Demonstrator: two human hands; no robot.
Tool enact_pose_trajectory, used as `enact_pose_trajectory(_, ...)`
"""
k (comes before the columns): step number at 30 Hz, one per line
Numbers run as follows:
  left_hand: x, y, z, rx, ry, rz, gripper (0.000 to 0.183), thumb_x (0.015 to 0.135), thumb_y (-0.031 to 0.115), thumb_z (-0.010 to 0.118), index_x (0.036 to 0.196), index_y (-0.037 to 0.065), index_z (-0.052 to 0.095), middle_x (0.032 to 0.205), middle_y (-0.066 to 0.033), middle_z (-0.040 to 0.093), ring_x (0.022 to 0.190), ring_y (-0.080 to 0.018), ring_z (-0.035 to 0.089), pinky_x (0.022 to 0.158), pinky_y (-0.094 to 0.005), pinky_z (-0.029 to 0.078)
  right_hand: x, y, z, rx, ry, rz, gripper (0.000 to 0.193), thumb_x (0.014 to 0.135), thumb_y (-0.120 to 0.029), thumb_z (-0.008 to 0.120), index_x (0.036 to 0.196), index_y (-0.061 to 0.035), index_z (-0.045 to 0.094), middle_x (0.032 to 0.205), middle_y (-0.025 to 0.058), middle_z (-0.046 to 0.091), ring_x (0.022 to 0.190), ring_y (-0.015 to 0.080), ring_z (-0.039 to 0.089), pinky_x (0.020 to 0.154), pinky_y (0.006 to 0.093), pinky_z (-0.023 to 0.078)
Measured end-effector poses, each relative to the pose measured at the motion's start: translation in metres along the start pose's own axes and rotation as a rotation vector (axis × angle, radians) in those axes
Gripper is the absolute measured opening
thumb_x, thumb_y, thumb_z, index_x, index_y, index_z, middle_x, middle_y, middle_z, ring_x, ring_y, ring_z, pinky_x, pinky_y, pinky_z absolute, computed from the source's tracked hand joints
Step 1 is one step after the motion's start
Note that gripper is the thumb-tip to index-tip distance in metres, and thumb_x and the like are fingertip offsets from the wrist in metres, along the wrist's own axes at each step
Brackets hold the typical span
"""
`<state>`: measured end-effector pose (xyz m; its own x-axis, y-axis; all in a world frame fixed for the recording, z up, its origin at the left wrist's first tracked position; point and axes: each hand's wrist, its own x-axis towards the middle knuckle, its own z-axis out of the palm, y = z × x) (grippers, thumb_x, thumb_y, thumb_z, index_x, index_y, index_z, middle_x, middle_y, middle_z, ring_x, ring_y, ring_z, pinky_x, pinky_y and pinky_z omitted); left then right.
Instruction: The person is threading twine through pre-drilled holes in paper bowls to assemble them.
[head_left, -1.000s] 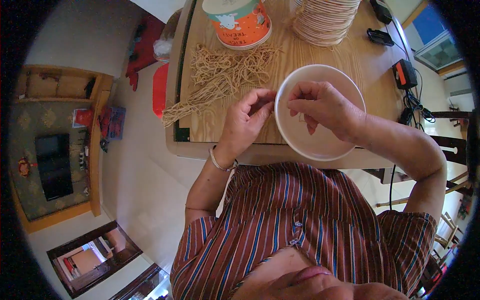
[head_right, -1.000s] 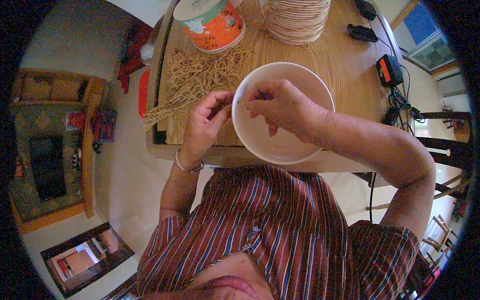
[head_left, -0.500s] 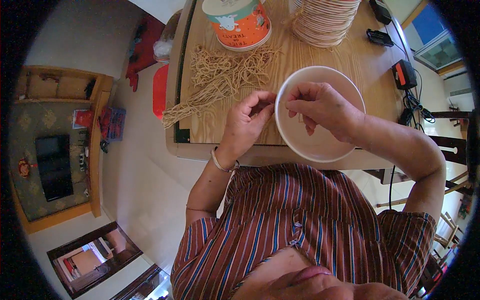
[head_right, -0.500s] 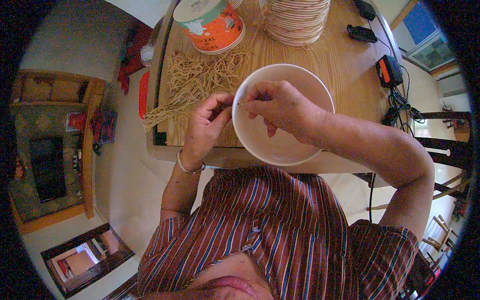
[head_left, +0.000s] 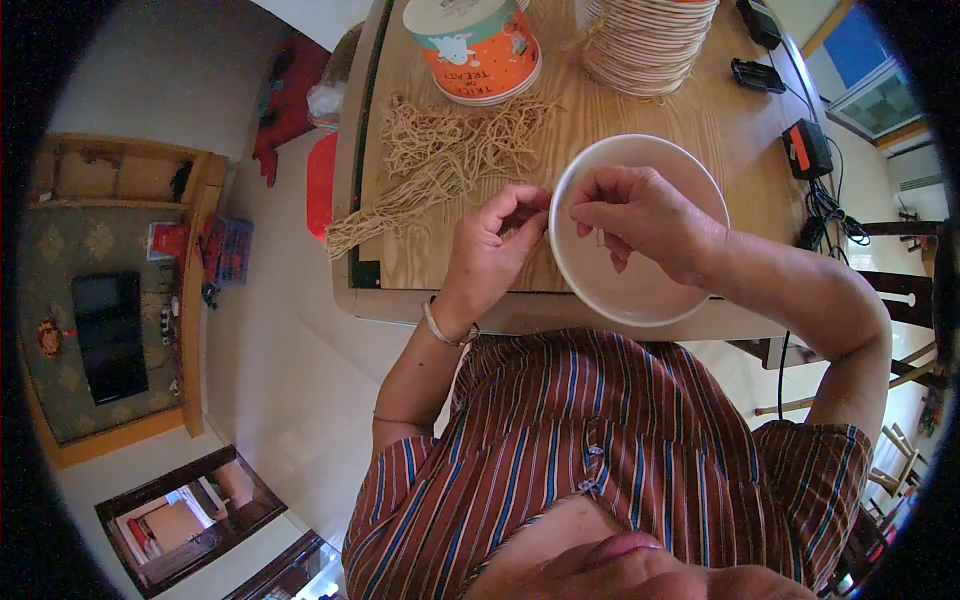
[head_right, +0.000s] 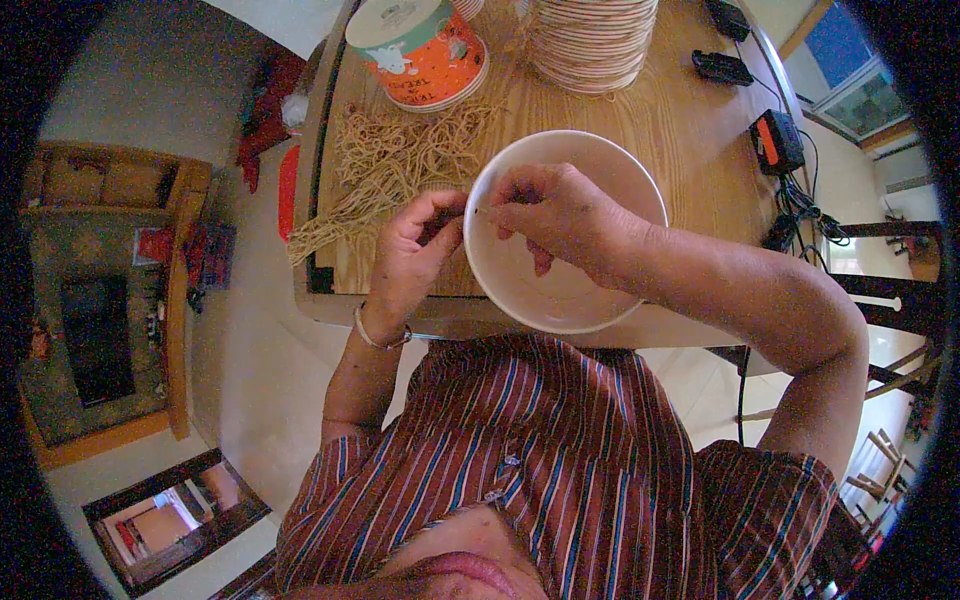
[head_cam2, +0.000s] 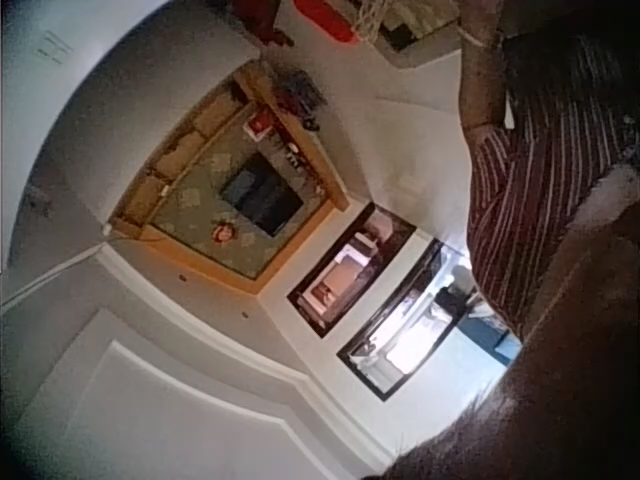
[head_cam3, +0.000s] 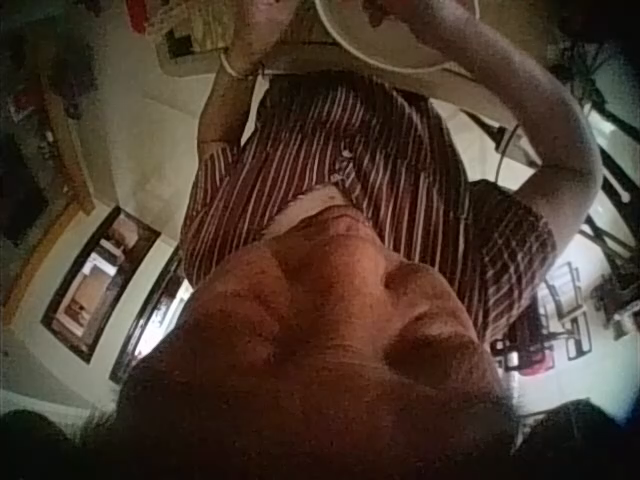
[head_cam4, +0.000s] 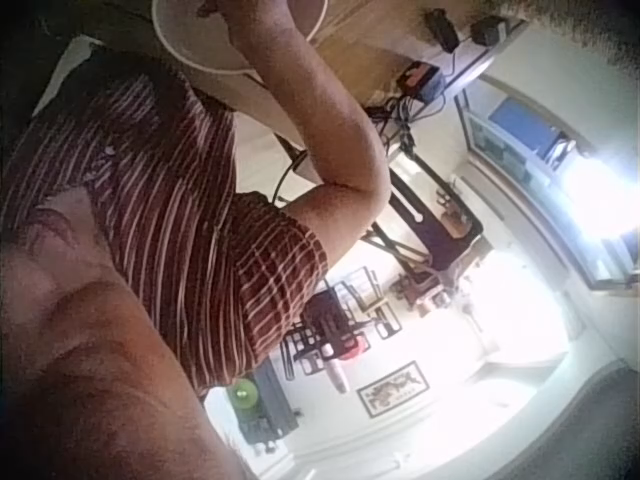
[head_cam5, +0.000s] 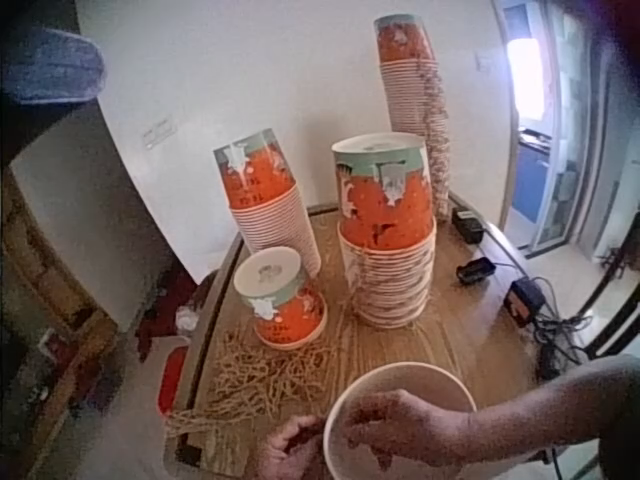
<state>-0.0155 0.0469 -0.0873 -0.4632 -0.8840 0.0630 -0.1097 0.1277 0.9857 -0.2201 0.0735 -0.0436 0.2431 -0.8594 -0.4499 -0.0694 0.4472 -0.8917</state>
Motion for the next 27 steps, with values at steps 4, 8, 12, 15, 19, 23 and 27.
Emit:
enact_pose_trajectory(4, -0.0007, 0.0046, -0.0002, 0.036, 0.000, -0.010, 0.018, 0.091, 0.002, 0.063, 0.108, 0.001, 0.065, 0.094, -0.0019, 0.068, 0.083, -0.0068, 0.061, 0.076, -0.0235, 0.051, 0.0026, 0.0028, -0.0001, -0.014, 0.000, 0.021, 0.010, 0.091, -0.014, 0.063, 0.093, -0.0038, 0.064, 0.077, 0.0001, 0.060, 0.056, 0.0056, 0.053, 0.047, 0.0213, 0.046)
enact_pose_trajectory(8, -0.0009, -0.0005, 0.0000, 0.029, 0.006, 0.025, 0.018, 0.090, 0.001, 0.063, 0.108, 0.002, 0.065, 0.094, -0.0018, 0.068, 0.084, -0.0067, 0.061, 0.076, -0.0235, 0.051, 0.0036, 0.0033, 0.0001, -0.005, -0.014, 0.014, 0.010, 0.091, -0.013, 0.063, 0.093, -0.0038, 0.064, 0.077, -0.0001, 0.060, 0.055, 0.0054, 0.053, 0.046, 0.0212, 0.045)
enact_pose_trajectory(12, -0.0016, 0.0012, 0.0000, 0.037, 0.008, 0.003, 0.017, 0.090, 0.001, 0.063, 0.107, 0.002, 0.065, 0.093, -0.0018, 0.068, 0.083, -0.0067, 0.062, 0.075, -0.0235, 0.051, 0.0014, 0.0009, 0.0020, 0.022, -0.010, -0.013, 0.010, 0.091, -0.013, 0.063, 0.094, -0.0035, 0.064, 0.077, 0.0003, 0.060, 0.055, 0.0056, 0.053, 0.046, 0.0213, 0.046)
enact_pose_trajectory(15, -0.0016, 0.0056, 0.0015, 0.079, 0.032, 0.010, 0.016, 0.090, 0.002, 0.063, 0.106, 0.002, 0.065, 0.091, -0.0029, 0.069, 0.082, -0.0071, 0.062, 0.075, -0.0237, 0.051, 0.0012, 0.0005, 0.0025, 0.045, 0.000, -0.004, 0.011, 0.090, -0.014, 0.064, 0.094, -0.0032, 0.064, 0.077, 0.0008, 0.060, 0.055, 0.0060, 0.053, 0.046, 0.0215, 0.046)
enact_pose_trajectory(19, -0.0008, 0.0033, 0.0029, 0.164, 0.058, 0.083, 0.015, 0.089, 0.002, 0.064, 0.104, 0.002, 0.066, 0.090, -0.0052, 0.070, 0.082, -0.0089, 0.064, 0.074, -0.0247, 0.052, 0.0021, 0.0015, 0.0028, 0.050, -0.015, -0.014, 0.012, 0.090, -0.013, 0.063, 0.095, -0.0029, 0.064, 0.077, 0.0010, 0.059, 0.056, 0.0061, 0.053, 0.047, 0.0215, 0.046)
enact_pose_trajectory(23, -0.0005, -0.0019, 0.0046, 0.278, 0.105, 0.186, 0.014, 0.086, 0.003, 0.067, 0.101, 0.003, 0.067, 0.088, -0.0087, 0.070, 0.078, -0.0142, 0.067, 0.071, -0.0272, 0.053, 0.0024, 0.0000, 0.0053, 0.034, -0.011, -0.004, 0.011, 0.091, -0.013, 0.063, 0.095, -0.0027, 0.064, 0.077, 0.0009, 0.059, 0.056, 0.0060, 0.052, 0.047, 0.0215, 0.046)
enact_pose_trajectory(27, 0.0000, 0.0014, 0.0060, 0.389, 0.135, 0.274, 0.013, 0.084, 0.003, 0.069, 0.097, 0.004, 0.066, 0.086, -0.0100, 0.069, 0.076, -0.0185, 0.068, 0.069, -0.0293, 0.053, 0.0025, -0.0014, 0.0059, 0.026, -0.009, 0.009, 0.011, 0.091, -0.013, 0.062, 0.095, -0.0025, 0.064, 0.077, 0.0009, 0.059, 0.056, 0.0061, 0.052, 0.047, 0.0217, 0.046)
